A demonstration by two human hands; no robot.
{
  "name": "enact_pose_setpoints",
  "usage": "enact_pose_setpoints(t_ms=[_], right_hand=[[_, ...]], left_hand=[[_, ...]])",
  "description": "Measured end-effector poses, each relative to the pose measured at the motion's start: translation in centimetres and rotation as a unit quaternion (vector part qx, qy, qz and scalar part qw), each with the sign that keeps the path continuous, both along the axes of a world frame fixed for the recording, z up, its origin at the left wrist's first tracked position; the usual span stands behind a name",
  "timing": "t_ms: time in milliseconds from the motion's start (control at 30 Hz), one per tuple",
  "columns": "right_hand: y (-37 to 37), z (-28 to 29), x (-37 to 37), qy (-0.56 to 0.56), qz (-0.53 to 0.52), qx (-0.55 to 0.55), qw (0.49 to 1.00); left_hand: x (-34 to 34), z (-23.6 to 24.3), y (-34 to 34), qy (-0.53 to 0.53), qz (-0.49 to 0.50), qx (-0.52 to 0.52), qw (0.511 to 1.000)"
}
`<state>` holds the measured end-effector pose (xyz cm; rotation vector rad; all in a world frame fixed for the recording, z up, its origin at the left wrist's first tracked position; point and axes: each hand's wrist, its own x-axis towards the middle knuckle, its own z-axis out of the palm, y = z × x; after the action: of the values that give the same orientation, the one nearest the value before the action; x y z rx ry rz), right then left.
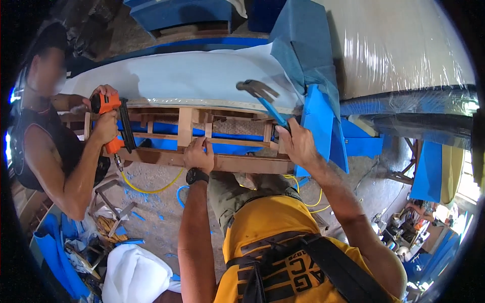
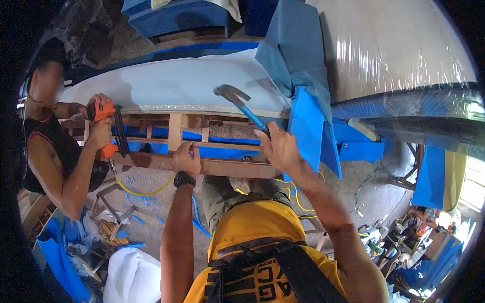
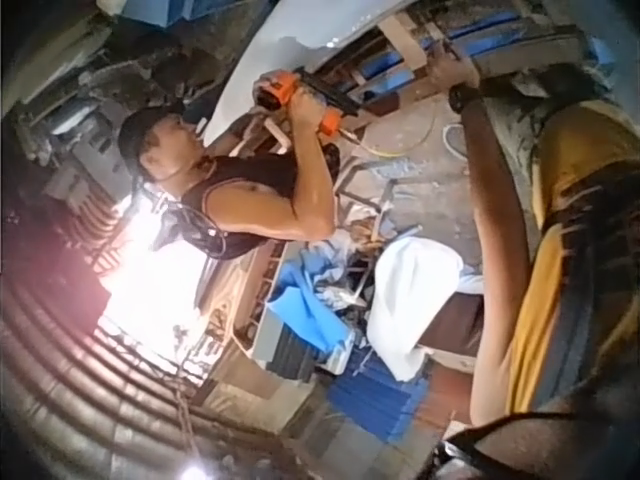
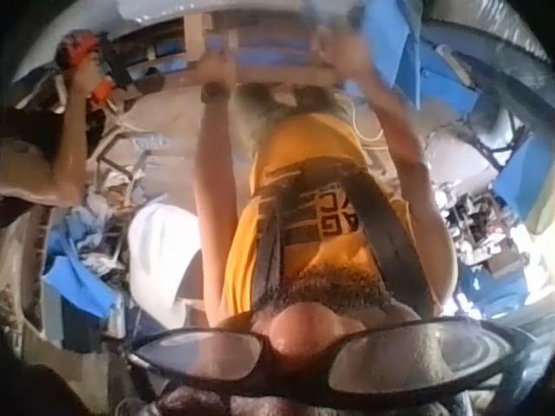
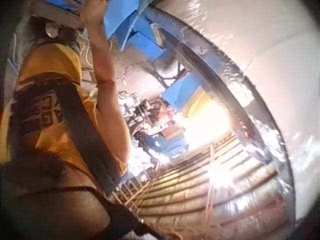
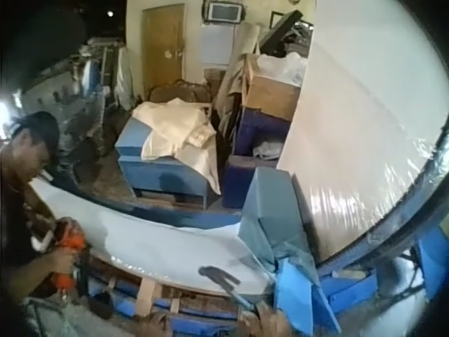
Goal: Applying foam and fabric upholstery to a wooden furniture frame using a staple gun and hammer.
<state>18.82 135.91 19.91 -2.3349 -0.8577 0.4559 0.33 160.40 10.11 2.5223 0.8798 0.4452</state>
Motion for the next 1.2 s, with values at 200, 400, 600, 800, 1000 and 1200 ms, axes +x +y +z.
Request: enact_pose_setpoints(t_ms=[200, 400, 600, 800, 1000, 1200], right_hand=[[1.8, -0.9, 0.6, -0.06, 0.042, 0.006, 0.997], [1.9, -0.7, 0.9, -0.028, 0.048, 0.041, 0.998], [4.0, -0.7, 0.9, -0.086, 0.077, -0.068, 0.991], [4.2, -0.2, 0.8, -0.028, 0.034, 0.016, 0.999], [5.5, -2.0, 1.4, -0.058, 0.086, -0.136, 0.985], [5.3, -2.7, 0.9, -0.063, 0.079, 0.096, 0.99]], left_hand=[[0.3, 0.6, -0.1, 0.049, 0.019, -0.055, 0.997], [0.2, 0.2, -0.1, 0.017, 0.006, -0.039, 0.999], [0.1, -0.1, 0.0, 0.02, 0.0, -0.024, 1.0], [0.1, -0.1, -0.2, 0.024, 0.007, -0.056, 0.998], [0.2, 0.3, -0.3, 0.042, 0.008, -0.034, 0.999], [0.1, 0.0, -0.3, 0.024, 0.005, -0.047, 0.999]])
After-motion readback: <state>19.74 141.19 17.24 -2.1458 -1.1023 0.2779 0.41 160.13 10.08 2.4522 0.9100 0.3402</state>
